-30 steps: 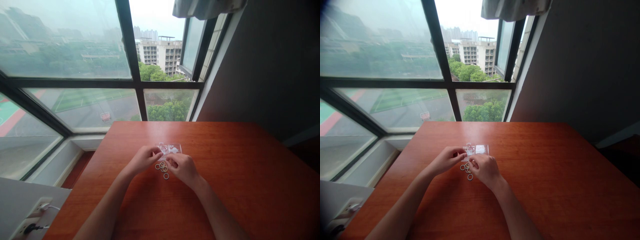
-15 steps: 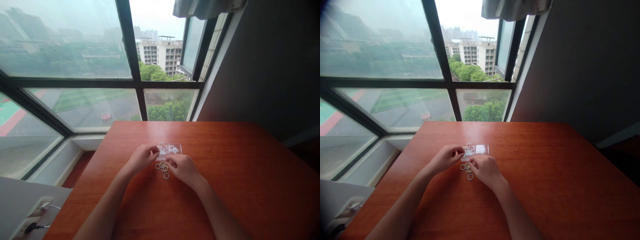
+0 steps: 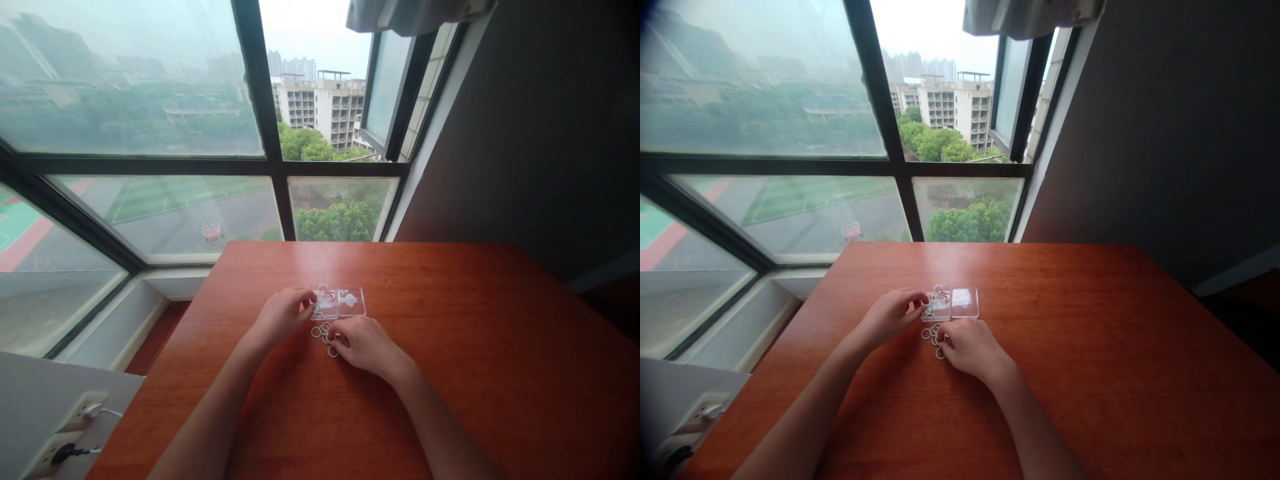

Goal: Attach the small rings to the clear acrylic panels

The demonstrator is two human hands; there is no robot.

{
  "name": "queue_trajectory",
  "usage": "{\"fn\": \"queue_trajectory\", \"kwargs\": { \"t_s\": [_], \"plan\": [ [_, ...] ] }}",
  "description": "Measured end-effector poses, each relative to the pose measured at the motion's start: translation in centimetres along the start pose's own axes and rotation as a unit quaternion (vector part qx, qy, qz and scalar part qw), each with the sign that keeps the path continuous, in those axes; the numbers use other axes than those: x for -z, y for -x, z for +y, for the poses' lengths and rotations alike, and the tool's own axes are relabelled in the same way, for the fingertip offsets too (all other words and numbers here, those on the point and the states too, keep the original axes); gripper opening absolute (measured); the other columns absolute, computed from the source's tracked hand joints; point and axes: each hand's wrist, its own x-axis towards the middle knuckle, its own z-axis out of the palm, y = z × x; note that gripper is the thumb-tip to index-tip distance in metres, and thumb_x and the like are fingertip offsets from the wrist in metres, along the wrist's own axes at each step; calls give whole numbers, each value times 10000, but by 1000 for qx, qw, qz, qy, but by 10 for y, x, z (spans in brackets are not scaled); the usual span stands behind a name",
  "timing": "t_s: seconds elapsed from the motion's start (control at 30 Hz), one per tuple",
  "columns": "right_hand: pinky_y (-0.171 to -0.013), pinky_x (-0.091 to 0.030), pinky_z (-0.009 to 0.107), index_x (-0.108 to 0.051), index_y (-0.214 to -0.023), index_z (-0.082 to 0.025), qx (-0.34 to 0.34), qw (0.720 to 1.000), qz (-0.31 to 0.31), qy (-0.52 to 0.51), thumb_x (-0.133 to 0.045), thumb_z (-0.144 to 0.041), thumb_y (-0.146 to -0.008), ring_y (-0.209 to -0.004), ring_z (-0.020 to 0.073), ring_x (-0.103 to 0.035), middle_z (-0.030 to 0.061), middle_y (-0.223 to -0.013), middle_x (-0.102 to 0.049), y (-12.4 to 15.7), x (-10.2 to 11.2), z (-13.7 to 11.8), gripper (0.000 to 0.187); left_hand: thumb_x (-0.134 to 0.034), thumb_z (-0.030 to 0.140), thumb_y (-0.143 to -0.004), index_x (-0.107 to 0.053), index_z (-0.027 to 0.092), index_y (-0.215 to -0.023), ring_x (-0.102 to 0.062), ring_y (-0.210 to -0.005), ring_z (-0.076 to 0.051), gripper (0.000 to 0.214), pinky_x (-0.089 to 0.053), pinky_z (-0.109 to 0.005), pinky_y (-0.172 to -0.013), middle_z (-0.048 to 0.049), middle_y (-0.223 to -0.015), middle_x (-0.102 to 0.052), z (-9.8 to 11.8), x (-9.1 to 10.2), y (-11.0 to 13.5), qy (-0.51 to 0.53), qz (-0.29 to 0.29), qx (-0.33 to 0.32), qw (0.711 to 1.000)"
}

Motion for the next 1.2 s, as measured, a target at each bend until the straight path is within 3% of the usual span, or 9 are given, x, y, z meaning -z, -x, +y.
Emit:
{"fn": "queue_trajectory", "kwargs": {
  "t_s": [0.27, 0.57, 0.77, 1.0, 1.2],
  "plan": [
    [-595, -292, 226, -655, -762, -224, -3, 999, 5, 36, -570, -153, -810, -705, 121, -597, -20, -774, -695, 1, 1, 2, 121, -519, 229, -831, -663, 217, -859, -599, -724, -153, 147, -384, -223, -637, -12, -798, -689, 2, 1, 0, 6, 0, -2, 1000],
    [-591, -299, 230, -674, -828, -235, -31, 999, 20, 40, -585, -193, -820, -678, 128, -599, -15, -746, -693, 2, 6, 6, 99, -511, 259, -841, -655, 215, -847, -601, -716, -157, 151, -384, -228, -636, -19, -798, -694, 4, 3, 1, 3, -3, 2, 1000],
    [-612, -308, 231, -658, -918, -257, -19, 998, 38, 38, -544, -216, -867, -754, 139, -629, -11, -851, -716, -1, -2, -1, 132, -514, 247, -835, -663, 217, -855, -601, -712, -156, 154, -382, -232, -635, -13, -786, -695, 4, 2, 0, 7, -3, -2, 1000],
    [-605, -297, 234, -644, -792, -223, -25, 998, 24, 55, -556, -208, -859, -729, 138, -620, -4, -783, -700, -3, -4, -1, 111, -526, 239, -827, -673, 211, -847, -587, -706, -151, 150, -383, -221, -632, -19, -789, -692, 6, 3, 0, 13, -4, -9, 1000],
    [-623, -325, 226, -671, -900, -243, -28, 995, 100, 6, -561, -212, -857, -708, 131, -600, -7, -801, -691, -3, 1, -2, 122, -515, 246, -844, -674, 183, -820, -522, -630, -111, 172, -358, -199, -586, -11, -740, -661, 12, 4, -1, 86, -11, -30, 996]
  ]
}}
